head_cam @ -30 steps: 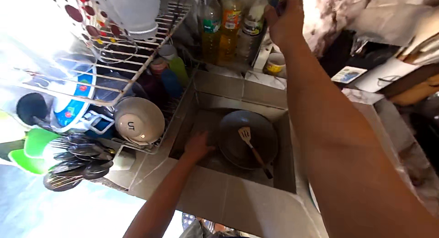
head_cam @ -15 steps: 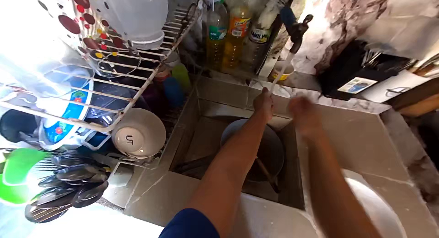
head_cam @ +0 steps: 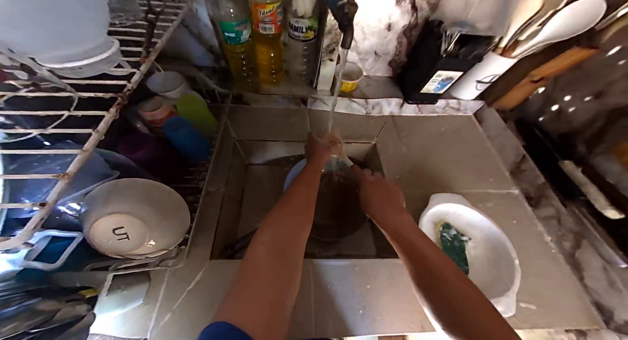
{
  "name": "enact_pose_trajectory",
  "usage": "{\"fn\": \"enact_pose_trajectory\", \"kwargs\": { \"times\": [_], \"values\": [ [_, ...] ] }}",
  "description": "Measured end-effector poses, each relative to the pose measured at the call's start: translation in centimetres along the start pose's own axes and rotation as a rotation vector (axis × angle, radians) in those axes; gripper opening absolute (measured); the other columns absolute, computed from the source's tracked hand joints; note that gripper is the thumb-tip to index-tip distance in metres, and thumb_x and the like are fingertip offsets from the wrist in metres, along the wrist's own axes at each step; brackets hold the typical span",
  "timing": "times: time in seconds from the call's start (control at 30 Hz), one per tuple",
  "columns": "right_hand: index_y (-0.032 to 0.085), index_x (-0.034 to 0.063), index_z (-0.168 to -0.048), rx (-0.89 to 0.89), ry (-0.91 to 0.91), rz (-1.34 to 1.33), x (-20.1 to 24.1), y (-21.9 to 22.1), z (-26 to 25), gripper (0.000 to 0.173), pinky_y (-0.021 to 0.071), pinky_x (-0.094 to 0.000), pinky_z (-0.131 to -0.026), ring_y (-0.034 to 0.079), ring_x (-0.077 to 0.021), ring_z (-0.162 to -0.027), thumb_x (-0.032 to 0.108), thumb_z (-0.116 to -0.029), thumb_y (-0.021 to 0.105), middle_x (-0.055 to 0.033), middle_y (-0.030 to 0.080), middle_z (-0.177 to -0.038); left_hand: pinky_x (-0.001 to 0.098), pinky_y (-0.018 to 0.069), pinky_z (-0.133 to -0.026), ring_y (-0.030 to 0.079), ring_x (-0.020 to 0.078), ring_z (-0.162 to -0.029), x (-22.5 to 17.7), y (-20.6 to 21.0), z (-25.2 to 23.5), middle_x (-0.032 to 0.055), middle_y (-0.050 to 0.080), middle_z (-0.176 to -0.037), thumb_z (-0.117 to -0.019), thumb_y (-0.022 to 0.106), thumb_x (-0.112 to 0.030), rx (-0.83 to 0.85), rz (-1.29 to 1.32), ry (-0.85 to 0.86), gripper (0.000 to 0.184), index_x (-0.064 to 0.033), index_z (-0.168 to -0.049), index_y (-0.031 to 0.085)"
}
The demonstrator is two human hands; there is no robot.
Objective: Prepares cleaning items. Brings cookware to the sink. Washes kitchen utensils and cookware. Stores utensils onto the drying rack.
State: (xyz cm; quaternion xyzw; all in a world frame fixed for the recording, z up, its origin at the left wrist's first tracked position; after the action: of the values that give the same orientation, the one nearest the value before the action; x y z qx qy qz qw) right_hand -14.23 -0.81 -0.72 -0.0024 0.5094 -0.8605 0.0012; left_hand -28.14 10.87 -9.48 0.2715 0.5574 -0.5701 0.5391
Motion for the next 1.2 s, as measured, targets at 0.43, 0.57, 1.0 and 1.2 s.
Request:
{"fn": "enact_pose_trajectory", "kwargs": {
  "times": [0.43, 0.57, 1.0, 1.2],
  "values": [
    [0.026, 0.0055, -0.161, -0.046, -0.031, -0.097, 1.6, 0.1, 1.9, 0.056, 0.0511, -0.0512, -0.099, 0.061, -0.0398, -0.124, 0.006, -0.1077, 0.043, -0.0242, 0.051, -0.147, 0.0399, 0.0567, -0.083, 0.066, 0.0244, -0.095, -1.7, 1.5, 0.5, 0.0196, 0.066, -0.114, -0.1109, 0.026, -0.052, -0.101, 0.923, -0.135, 0.067, 0.0046, -0.133, 0.053],
    [0.019, 0.0073, -0.163, -0.056, -0.019, -0.128, 1.4, 0.5, 1.5, 0.058, 0.052, -0.049, -0.099, 0.062, -0.0374, -0.123, 0.007, -0.1092, 0.039, -0.0228, 0.05, -0.147, 0.0336, 0.056, -0.078, 0.067, 0.0197, -0.09, -2.0, 2.7, 0.6, 0.0169, 0.067, -0.11, -0.1129, 0.023, -0.046, 0.007, 0.875, -0.062, 0.061, 0.0051, -0.133, 0.051],
    [0.025, 0.0093, -0.163, -0.195, -0.11, -0.357, 1.3, -0.3, -1.2, 0.057, 0.051, -0.0506, -0.102, 0.063, -0.0379, -0.122, 0.016, -0.1098, 0.043, -0.0228, 0.056, -0.142, 0.0282, 0.0562, -0.086, 0.068, 0.0155, -0.099, -6.4, 1.3, -0.6, 0.0167, 0.065, -0.125, -0.1101, 0.046, -0.015, 0.1, 0.822, 0.073, 0.036, 0.0059, -0.14, 0.046],
    [0.037, 0.007, -0.159, -0.299, -0.246, -0.699, 2.5, -0.7, -4.9, 0.052, 0.0521, -0.0595, -0.096, 0.067, -0.0447, -0.11, 0.018, -0.1095, 0.047, -0.0282, 0.067, -0.123, 0.0241, 0.0544, -0.065, 0.062, 0.0084, -0.066, -5.7, 1.1, 0.8, 0.0069, 0.065, -0.086, -0.1135, 0.036, -0.031, 0.076, 0.572, 0.03, 0.044, 0.0062, -0.122, 0.058]
  ]
}}
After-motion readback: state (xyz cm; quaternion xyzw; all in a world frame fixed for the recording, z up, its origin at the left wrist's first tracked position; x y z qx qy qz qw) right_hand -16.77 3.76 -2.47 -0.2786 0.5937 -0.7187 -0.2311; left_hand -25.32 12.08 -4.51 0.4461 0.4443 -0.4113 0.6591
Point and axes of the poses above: each hand's wrist, its own z-axis away from the middle knuckle, its own y-axis out of the palm, x = y × z, the point moved 5 cm from there along -z, towards the middle knuckle
